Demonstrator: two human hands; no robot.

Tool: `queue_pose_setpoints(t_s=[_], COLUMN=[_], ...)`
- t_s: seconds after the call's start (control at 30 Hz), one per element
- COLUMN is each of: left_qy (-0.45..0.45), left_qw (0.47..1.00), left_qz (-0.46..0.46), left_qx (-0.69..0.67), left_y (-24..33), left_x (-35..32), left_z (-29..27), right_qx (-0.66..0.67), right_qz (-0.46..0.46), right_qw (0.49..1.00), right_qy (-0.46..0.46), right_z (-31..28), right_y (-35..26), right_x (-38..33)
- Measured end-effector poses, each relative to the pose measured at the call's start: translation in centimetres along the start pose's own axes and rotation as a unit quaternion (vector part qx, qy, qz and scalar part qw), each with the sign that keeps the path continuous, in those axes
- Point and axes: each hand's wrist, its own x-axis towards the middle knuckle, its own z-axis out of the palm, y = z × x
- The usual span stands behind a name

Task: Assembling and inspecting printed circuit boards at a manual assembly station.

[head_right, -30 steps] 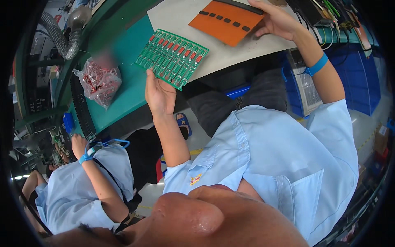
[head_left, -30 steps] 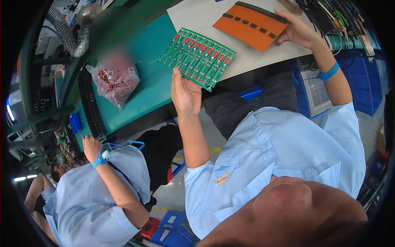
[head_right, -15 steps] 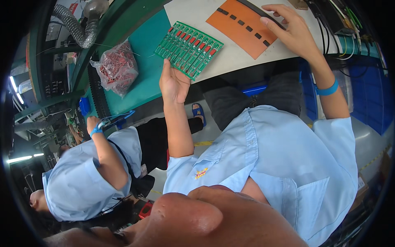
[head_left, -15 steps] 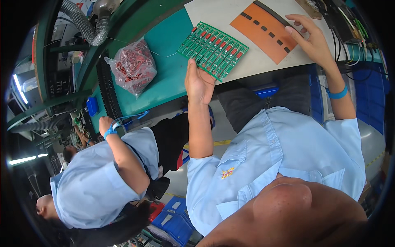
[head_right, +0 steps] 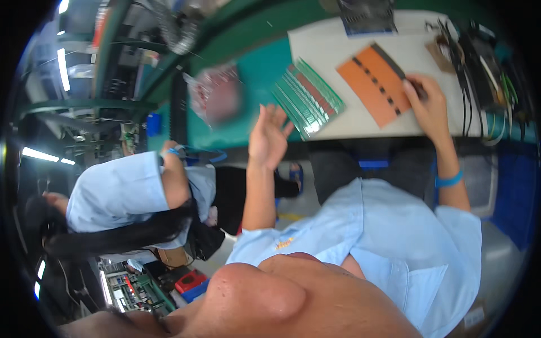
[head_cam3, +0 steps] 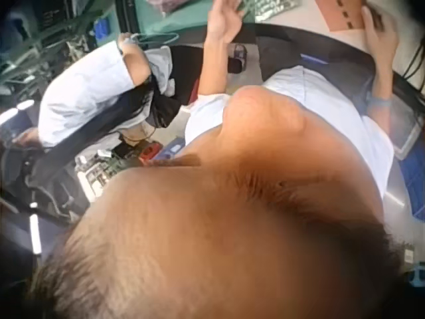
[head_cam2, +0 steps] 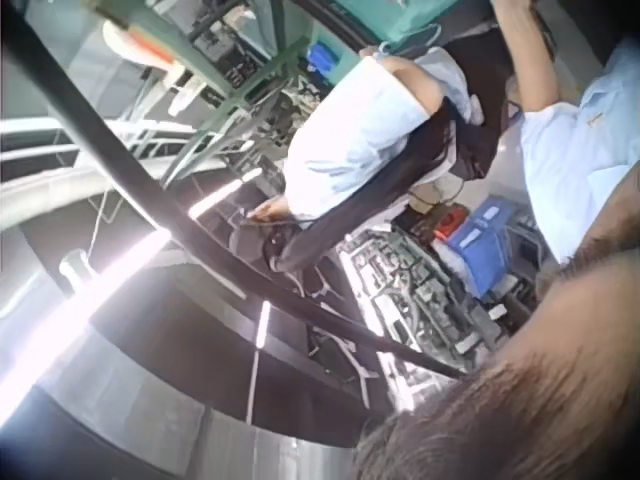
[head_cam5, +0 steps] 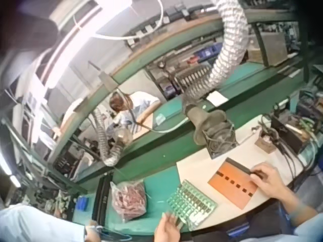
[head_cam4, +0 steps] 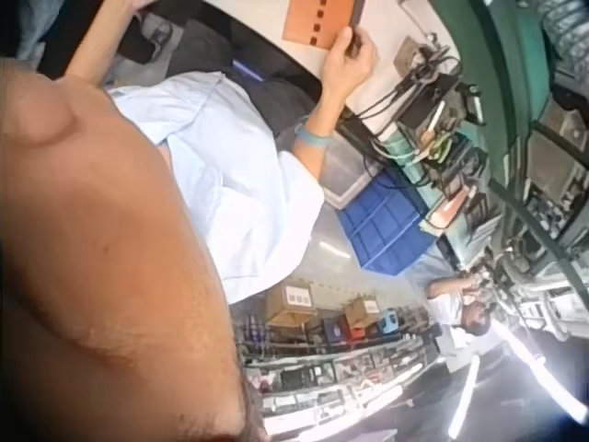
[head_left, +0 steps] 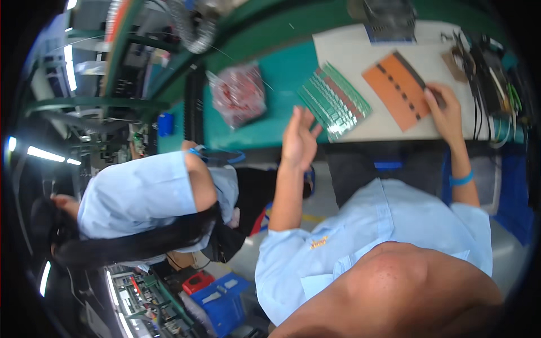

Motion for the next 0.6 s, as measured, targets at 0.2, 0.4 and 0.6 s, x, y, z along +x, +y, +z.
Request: queue_pose_setpoints(t_s=[0.2,0.4,0.6], left_qy=[0.103,0.051,0.158], left_qw=[0.994,0.854,0.631], left_qz=[0.033,0.420,0.656], left_qx=[0.017,0.304,0.384], left_y=[1.0,9.6,25.6], left_x=[-0.6,3.1,11.8], left_z=[-0.4,7.5,13.3], right_qx=[0.020,-0.025,-0.019], right_qz=[0.006,-0.040,-0.040], right_qw=[1.000,0.999,0.999], right_qy=[-0.007,-0.004,-0.003], right_z=[-0.5,-1.0,-0.8], right_y=[-1.8,-2.1,-2.9], right_x=[-0.1,0.0,0.3])
